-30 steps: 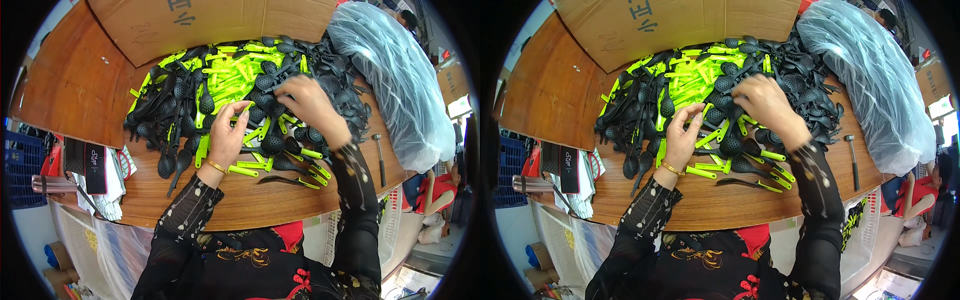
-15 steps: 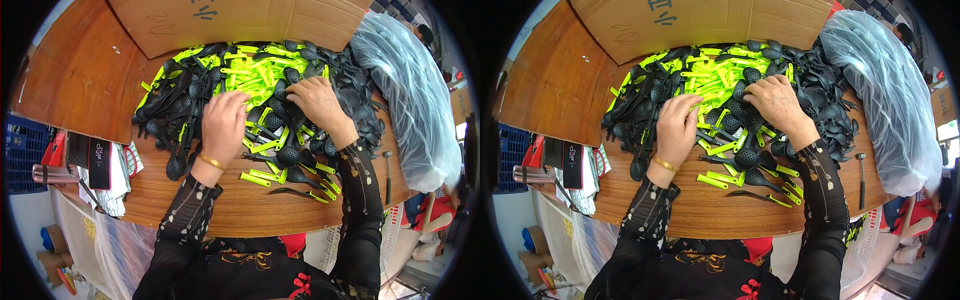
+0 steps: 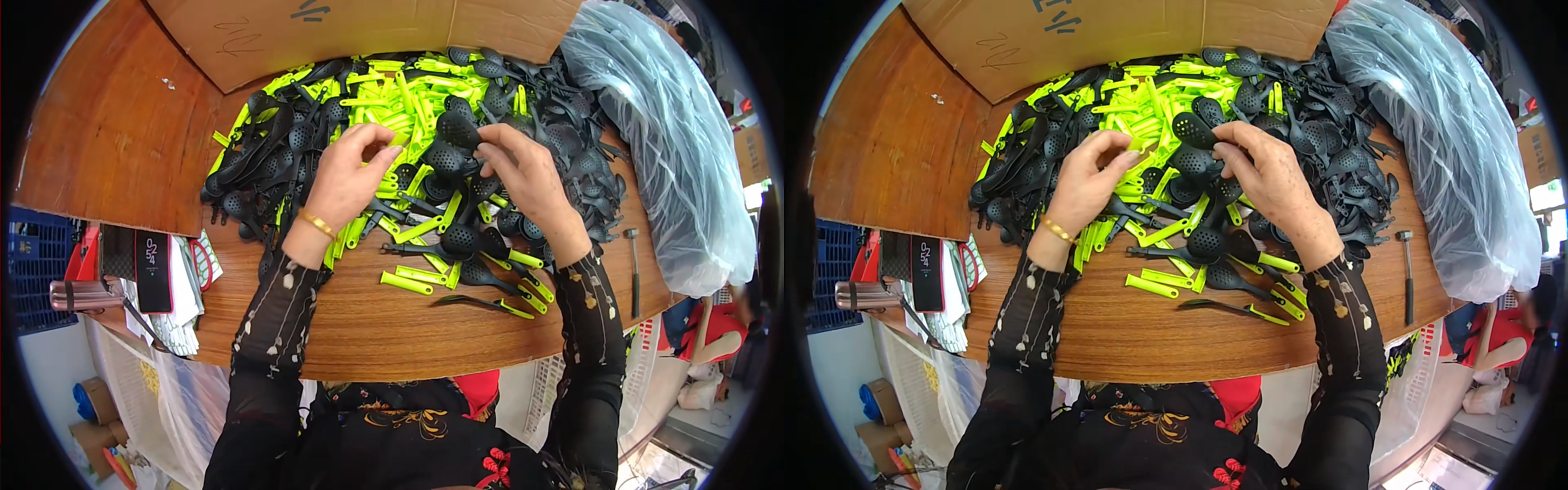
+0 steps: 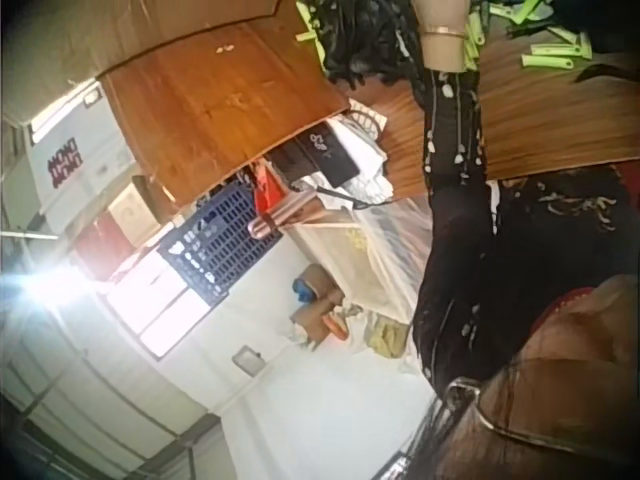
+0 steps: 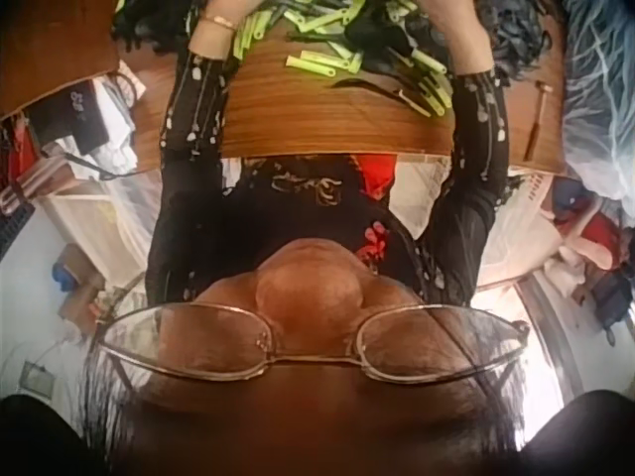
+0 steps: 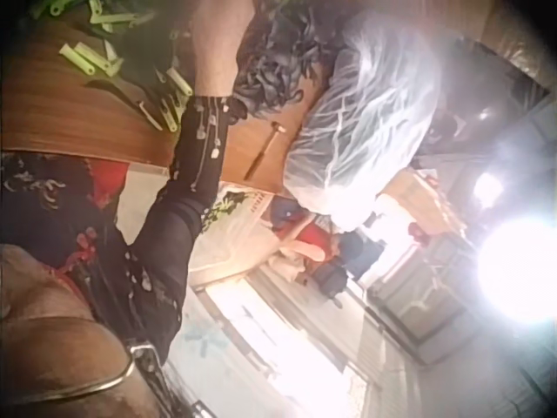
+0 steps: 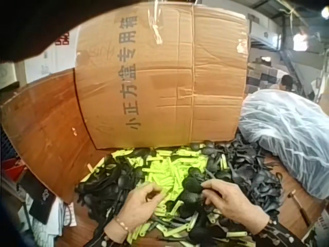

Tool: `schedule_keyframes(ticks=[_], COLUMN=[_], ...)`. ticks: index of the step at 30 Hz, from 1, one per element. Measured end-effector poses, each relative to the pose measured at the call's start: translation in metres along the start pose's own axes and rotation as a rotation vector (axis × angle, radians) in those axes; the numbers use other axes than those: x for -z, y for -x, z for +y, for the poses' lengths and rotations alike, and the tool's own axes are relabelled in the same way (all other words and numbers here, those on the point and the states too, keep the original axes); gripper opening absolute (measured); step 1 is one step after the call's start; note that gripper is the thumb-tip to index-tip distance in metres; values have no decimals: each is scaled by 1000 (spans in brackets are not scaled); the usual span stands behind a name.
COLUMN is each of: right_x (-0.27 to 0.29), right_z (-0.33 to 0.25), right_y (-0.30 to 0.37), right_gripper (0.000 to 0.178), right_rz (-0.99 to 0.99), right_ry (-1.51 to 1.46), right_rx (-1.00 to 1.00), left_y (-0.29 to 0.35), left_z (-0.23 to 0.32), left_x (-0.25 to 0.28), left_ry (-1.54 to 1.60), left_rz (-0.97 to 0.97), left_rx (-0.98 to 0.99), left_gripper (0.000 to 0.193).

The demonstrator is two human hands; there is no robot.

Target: Assembling neon yellow plastic components onto black mesh plastic parts at a workbench.

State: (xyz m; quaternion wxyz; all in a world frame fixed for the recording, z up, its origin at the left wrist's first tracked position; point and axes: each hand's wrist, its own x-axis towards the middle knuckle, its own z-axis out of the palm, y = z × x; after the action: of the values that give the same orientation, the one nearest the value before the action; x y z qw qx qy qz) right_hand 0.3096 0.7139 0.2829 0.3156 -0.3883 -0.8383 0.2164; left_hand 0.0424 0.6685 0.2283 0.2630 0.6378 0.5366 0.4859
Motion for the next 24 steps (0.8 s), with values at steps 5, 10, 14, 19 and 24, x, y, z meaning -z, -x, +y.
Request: schedule_keyframes(ticks=[5, 10, 14, 19, 24], right_x=[-4, 1, -4, -23, -59], right_z=[-28, -46, -59, -82, -60], right_y=[34, 64, 79, 70, 25], right_gripper=[45, 43, 36, 25, 29], right_rz=[-31, -115, -144, -387, -266], right_ry=[-369, -440, -487, -498, -452], right_rx=[-117, -99, -275, -264, 56], left_y=[51, 82, 97, 98, 87], left_z=[30, 48, 66, 83, 64], left_x=[-14, -31, -42, -33, -3], left_ry=[931, 1030, -125, 895, 710], left_rz=[-205, -278, 9, -60, 354], left_rx=[419, 406, -153, 280, 306], left_gripper=[20, 28, 39, 32, 30])
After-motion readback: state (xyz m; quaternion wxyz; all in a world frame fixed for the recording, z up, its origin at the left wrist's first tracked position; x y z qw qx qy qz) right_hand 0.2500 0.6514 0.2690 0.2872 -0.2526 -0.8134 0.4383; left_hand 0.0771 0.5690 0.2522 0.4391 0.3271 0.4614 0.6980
